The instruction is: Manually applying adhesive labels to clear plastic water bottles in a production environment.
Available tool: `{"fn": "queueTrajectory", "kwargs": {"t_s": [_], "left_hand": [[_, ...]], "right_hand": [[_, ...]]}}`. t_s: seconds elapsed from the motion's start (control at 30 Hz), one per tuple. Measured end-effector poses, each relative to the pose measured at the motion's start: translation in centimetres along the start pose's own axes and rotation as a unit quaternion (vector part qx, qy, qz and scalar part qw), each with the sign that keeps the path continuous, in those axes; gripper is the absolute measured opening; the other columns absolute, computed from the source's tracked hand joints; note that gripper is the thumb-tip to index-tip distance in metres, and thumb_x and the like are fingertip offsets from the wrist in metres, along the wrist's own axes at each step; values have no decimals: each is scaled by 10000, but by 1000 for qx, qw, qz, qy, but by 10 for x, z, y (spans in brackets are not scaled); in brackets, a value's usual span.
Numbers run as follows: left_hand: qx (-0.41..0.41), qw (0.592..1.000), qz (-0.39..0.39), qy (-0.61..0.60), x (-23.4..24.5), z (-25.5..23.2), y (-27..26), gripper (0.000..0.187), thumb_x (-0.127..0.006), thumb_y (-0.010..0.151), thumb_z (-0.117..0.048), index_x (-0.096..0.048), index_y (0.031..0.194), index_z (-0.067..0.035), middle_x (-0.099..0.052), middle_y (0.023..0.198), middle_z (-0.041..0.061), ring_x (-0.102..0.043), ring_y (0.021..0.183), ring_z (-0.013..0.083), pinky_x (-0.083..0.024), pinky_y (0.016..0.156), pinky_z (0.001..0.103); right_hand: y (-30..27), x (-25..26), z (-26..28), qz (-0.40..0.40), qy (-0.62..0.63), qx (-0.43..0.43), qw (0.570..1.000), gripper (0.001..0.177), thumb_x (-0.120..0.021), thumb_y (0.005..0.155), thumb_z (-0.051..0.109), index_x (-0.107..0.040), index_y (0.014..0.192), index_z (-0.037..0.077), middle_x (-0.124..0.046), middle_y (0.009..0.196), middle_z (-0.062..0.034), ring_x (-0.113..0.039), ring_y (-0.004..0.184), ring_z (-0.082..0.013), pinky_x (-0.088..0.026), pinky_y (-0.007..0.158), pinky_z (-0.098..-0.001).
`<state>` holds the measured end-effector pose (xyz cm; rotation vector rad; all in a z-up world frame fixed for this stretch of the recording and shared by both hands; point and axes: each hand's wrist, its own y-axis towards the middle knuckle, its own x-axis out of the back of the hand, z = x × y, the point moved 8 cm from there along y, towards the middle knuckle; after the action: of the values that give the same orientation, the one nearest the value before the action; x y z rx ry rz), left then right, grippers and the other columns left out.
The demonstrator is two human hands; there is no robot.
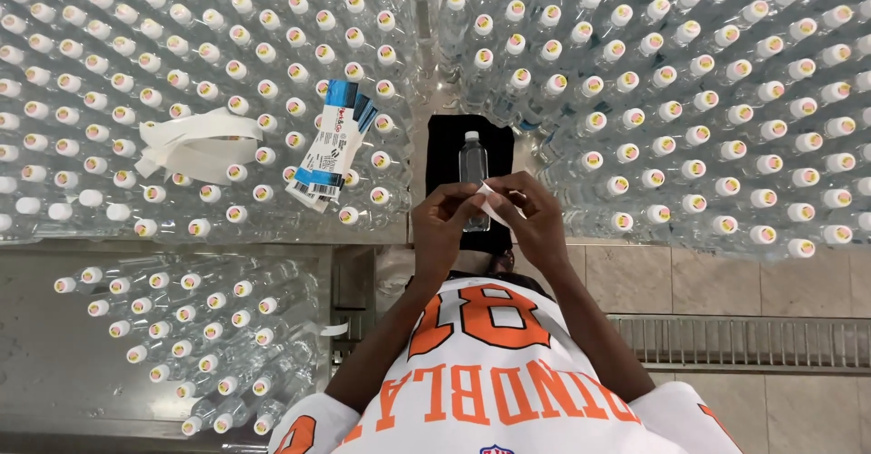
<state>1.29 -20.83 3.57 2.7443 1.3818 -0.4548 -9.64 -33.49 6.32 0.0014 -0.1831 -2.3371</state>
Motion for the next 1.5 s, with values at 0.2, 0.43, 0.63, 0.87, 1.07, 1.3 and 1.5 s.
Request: {"fn": "queueTrajectory", "kwargs": {"t_s": [0.2,0.43,0.63,0.87,1.07,1.3,1.5], "left_hand": [[-5,999,42,3,-13,1,-3,242,-834,1005,-111,-802,1216,4,-799,983,173,-775,866,175,-704,799,365],[-36,998,-43,-8,21,-7,25,324,-687,1116,-168,-699,1413,-37,-721,1254,103,-704,1107,138,-657,990,363],[-112,992,-60,20,15,-16,34,350,-757,1090,-196,-659,1412,-101,-699,1201,79,-712,1068,125,-625,902,331],[-116,990,69,31,-32,-21,10,417,-791,1059,-163,-643,1437,-68,-781,1141,145,-786,1058,241,-640,897,392],[-148,974,27,172,-8,-5,9,355,-734,1102,-278,-662,1419,-137,-724,1259,91,-731,1186,261,-597,1057,443],[130,977,117,-126,-24,77,-3,520,-650,1134,-438,-661,1383,18,-764,1208,269,-750,1192,354,-614,1053,492],[-6,981,181,-72,-54,6,-16,453,-741,1087,-201,-637,1490,-24,-675,1488,193,-632,1412,305,-503,1200,491]], "right_hand": [[-9,35,-20,-96,36,-66,993,239,-742,1099,307,-748,1143,72,-712,941,-36,-646,926,-93,-571,870,-363],[-42,67,-31,-99,-24,-95,990,308,-779,1071,313,-724,1201,39,-628,900,-51,-601,917,-145,-541,864,-396],[-32,61,-12,23,-131,-141,981,303,-757,1008,123,-718,1290,21,-759,1257,-229,-709,1282,-421,-527,1136,-573],[-2,41,19,-14,-75,-11,997,300,-825,1025,251,-756,1206,22,-746,1131,-160,-756,1120,-289,-607,1041,-432],[-9,63,-8,-90,4,-65,994,323,-765,1082,274,-715,1224,-11,-716,1111,-228,-754,1017,-305,-651,982,-484],[-16,60,-4,-158,47,-62,984,270,-766,1091,202,-682,1151,-48,-715,1009,-149,-751,944,-205,-680,934,-441],[-23,41,8,-119,-13,-29,992,157,-828,1035,100,-768,1075,-40,-760,943,-152,-761,952,-188,-651,884,-399]]}}
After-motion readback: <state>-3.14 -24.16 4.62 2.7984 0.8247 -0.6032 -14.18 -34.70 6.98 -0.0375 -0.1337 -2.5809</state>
